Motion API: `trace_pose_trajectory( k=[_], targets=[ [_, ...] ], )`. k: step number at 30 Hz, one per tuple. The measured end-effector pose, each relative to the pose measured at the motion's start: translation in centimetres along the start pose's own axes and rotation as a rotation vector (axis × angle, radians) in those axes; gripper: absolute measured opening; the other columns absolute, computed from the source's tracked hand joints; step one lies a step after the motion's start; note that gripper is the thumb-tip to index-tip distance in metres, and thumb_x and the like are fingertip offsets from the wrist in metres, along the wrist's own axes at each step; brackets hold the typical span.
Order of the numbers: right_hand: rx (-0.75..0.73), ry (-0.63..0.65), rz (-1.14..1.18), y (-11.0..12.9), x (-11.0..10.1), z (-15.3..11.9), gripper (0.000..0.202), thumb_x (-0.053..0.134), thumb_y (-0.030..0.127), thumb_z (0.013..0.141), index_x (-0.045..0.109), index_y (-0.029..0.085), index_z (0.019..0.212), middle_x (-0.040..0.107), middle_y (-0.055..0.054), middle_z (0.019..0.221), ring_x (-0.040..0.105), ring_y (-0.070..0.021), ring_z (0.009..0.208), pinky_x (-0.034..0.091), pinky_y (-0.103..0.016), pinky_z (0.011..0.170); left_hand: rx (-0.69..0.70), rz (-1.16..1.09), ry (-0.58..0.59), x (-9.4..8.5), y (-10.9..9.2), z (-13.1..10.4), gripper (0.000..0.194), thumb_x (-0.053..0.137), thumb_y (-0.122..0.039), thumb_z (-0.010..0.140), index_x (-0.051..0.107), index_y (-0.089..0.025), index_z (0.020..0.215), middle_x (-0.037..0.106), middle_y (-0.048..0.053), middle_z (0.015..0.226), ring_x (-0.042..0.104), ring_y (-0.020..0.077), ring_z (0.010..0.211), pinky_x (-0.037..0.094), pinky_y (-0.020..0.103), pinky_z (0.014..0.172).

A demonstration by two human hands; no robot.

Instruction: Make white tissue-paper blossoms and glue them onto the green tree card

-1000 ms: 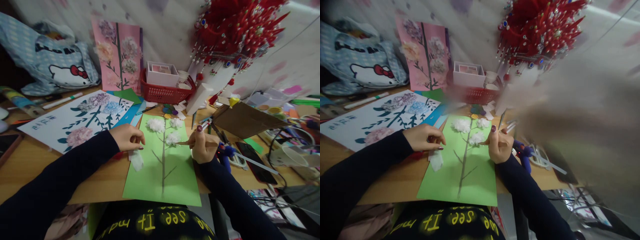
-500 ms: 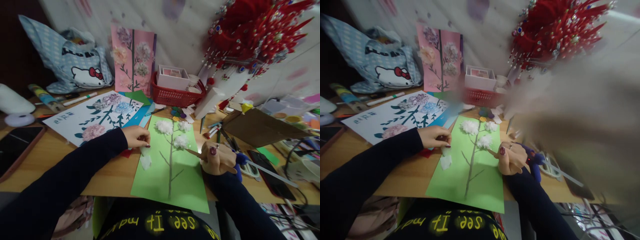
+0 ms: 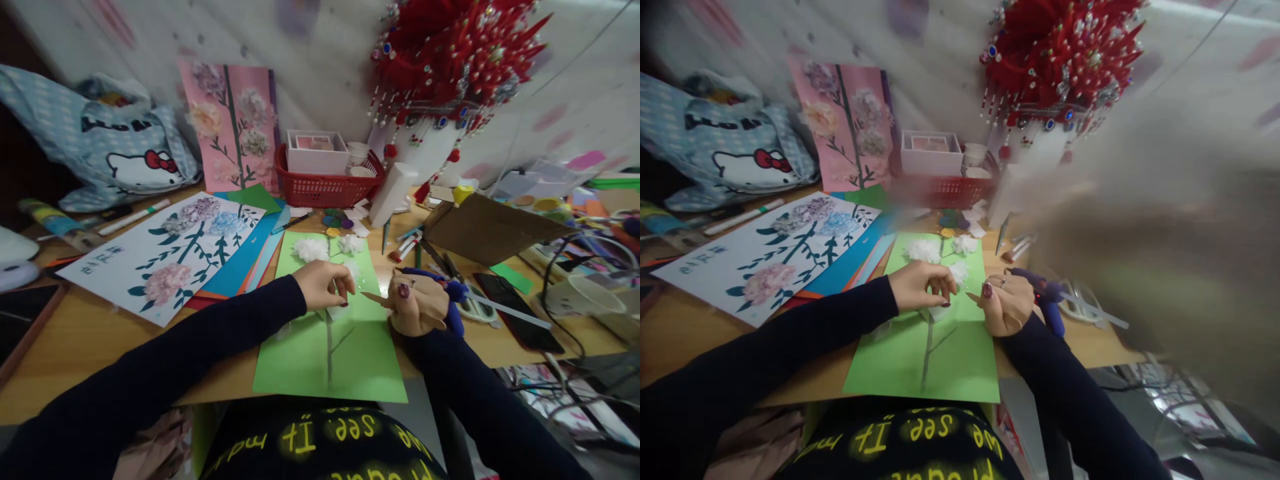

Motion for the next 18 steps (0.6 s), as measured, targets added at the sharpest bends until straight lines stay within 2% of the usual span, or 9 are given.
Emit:
trace_pose_trajectory(
  k=[3, 7, 11, 14, 18],
  targets=[
    [0.027, -0.046, 0.017, -0.9, -0.3, 0.0, 0.053, 0.032, 0.026, 0.095, 0.048, 0.019, 0.045, 0.045, 0.000, 0.040, 0.042, -0.0095, 0.037, 0.031, -0.026, 0.042, -0.021, 0.052, -0.098, -0.3, 0.6, 1.2, 0.019, 0.067, -0.006, 0.060, 0.064, -0.015, 0.077, 0.068, 0.000, 0.067, 0.054, 0.0089, 0.053, 0.045, 0.022, 0.055],
    [0.055, -0.075, 0.029, -1.3, -0.1, 0.3, 0.051, 0.034, 0.024, 0.095, 0.051, 0.018, 0.047, 0.046, 0.001, 0.040, 0.042, -0.0083, 0.035, 0.031, -0.024, 0.041, -0.045, 0.056, -0.187, -1.2, 0.9, 1.4, 0.018, 0.069, -0.010, 0.060, 0.063, -0.014, 0.077, 0.069, 0.001, 0.069, 0.048, 0.0070, 0.050, 0.041, 0.021, 0.051],
    [0.051, -0.028, -0.015, -1.1, 0.5, 0.9, 0.053, 0.032, 0.024, 0.096, 0.052, 0.018, 0.047, 0.048, 0.000, 0.040, 0.043, -0.0080, 0.035, 0.032, -0.023, 0.041, -0.033, 0.055, -0.153, -0.5, 0.6, 1.4, 0.017, 0.071, -0.014, 0.061, 0.063, -0.014, 0.076, 0.069, 0.001, 0.070, 0.045, 0.0069, 0.050, 0.039, 0.021, 0.051],
    [0.055, -0.022, -0.051, -1.3, 0.6, 1.0, 0.051, 0.031, 0.024, 0.095, 0.052, 0.017, 0.049, 0.054, -0.001, 0.042, 0.046, -0.0082, 0.037, 0.034, -0.022, 0.043, 0.011, 0.195, -0.143, 0.1, 0.2, 1.7, 0.011, 0.069, -0.012, 0.062, 0.065, -0.017, 0.070, 0.068, -0.001, 0.068, 0.045, 0.0083, 0.054, 0.041, 0.022, 0.056],
    [0.058, -0.058, -0.079, -1.3, 0.3, 0.9, 0.049, 0.034, 0.021, 0.094, 0.052, 0.017, 0.048, 0.054, -0.002, 0.043, 0.046, -0.0079, 0.037, 0.032, -0.022, 0.042, 0.079, 0.400, -0.216, 0.0, -0.5, 2.0, 0.009, 0.067, -0.011, 0.064, 0.066, -0.020, 0.065, 0.064, -0.003, 0.064, 0.049, 0.0126, 0.064, 0.042, 0.025, 0.064]
  ],
)
Point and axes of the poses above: each hand's wrist, its own z-axis towards the middle knuckle, its own x-axis out of the palm, y = z × x, the point moved 8 cm from there along z, towards the middle knuckle
